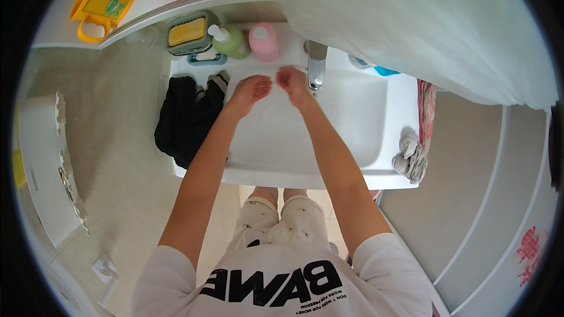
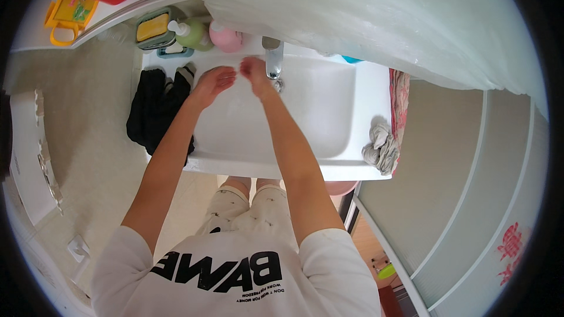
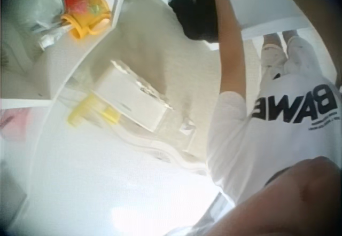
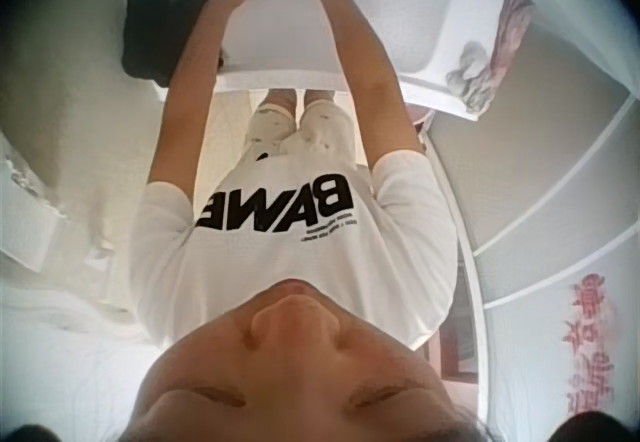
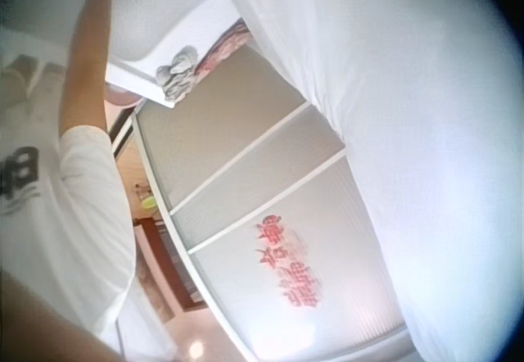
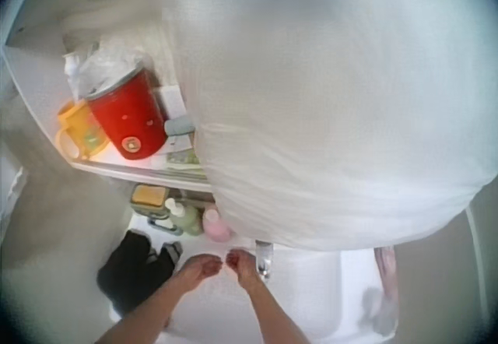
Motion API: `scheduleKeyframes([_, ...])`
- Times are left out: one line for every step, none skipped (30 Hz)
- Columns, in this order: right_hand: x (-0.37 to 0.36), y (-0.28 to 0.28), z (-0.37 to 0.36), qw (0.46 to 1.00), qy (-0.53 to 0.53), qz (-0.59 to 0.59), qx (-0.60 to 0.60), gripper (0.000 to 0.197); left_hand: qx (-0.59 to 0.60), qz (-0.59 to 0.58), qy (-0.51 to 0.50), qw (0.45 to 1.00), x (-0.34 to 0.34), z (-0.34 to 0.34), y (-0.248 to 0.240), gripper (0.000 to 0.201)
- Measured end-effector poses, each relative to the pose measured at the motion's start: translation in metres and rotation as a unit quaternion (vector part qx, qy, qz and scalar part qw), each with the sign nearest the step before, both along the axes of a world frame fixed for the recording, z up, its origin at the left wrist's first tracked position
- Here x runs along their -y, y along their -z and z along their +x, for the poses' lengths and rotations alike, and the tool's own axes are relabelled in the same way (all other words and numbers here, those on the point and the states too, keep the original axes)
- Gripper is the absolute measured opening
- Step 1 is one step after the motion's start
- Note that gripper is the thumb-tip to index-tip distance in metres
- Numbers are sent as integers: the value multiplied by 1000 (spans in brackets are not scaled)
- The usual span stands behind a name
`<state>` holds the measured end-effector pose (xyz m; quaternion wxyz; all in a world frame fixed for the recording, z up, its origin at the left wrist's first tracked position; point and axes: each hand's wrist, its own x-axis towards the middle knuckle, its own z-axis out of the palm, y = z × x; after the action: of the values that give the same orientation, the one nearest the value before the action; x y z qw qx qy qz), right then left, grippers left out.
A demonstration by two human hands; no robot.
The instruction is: The person installs a stopper into the sink drain, fills the sink with water from the faucet, and washes clothes by submerging, scrubbing, and wringing them by hand.
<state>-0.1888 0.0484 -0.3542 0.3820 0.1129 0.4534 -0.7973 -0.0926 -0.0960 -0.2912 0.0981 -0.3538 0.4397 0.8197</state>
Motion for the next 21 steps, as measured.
scheduleKeyframes([13,-12,11,993,-111,11,-48,20,2,-5,4,1000,16,20,6,27])
scheduleKeyframes([23,-26,28,970,-223,18,-95,23,22,-10,-14,1000,34,45,20,28])
scheduleKeyframes([25,-43,47,958,-279,46,-52,25,44,-16,-35,998,46,68,31,29])
scheduleKeyframes([15,-54,62,941,-327,83,-10,27,45,-15,-32,998,42,78,36,29])
scheduleKeyframes([-4,-53,68,939,-321,120,-31,26,64,20,-21,998,31,79,40,31])
scheduleKeyframes([-23,-47,64,941,-311,127,-33,26,81,56,-8,995,19,71,43,33])
scheduleKeyframes([-44,-34,61,970,-192,147,21,26,77,61,3,995,4,58,46,33])
scheduleKeyframes([-53,-33,58,981,-76,159,76,26,70,86,15,994,-11,49,50,34])
scheduleKeyframes([-60,-32,53,982,-71,160,76,26,65,110,26,991,-26,40,53,37])
scheduleKeyframes([-65,-41,46,988,3,127,89,24,67,113,30,991,-42,29,53,37])
scheduleKeyframes([-71,-45,40,987,81,96,99,23,40,140,25,989,-62,10,46,33])
scheduleKeyframes([-77,-43,33,986,90,101,98,23,11,167,23,986,-79,-9,42,31])
scheduleKeyframes([-80,-39,26,992,88,62,71,22,9,169,29,985,-87,-25,46,31])
scheduleKeyframes([-78,-40,23,995,82,20,46,22,3,167,49,985,-88,-38,50,27])
scheduleKeyframes([-80,-42,23,995,83,18,46,22,-2,166,69,984,-91,-50,54,27])
scheduleKeyframes([-81,-50,26,986,143,-16,82,23,-1,163,69,984,-98,-60,58,27])
scheduleKeyframes([-83,-55,28,971,202,-52,116,24,5,142,50,989,-107,-71,58,28])
scheduleKeyframes([-84,-59,32,970,203,-57,117,24,11,121,31,992,-113,-78,57,29])
scheduleKeyframes([-98,-57,34,957,256,-85,105,25,32,131,82,987,-129,-89,50,30])
scheduleKeyframes([-104,-56,38,941,303,-120,93,26,33,130,89,987,-138,-97,46,30])
scheduleKeyframes([-108,-54,40,920,353,-134,104,29,40,117,121,985,-145,-103,43,29])
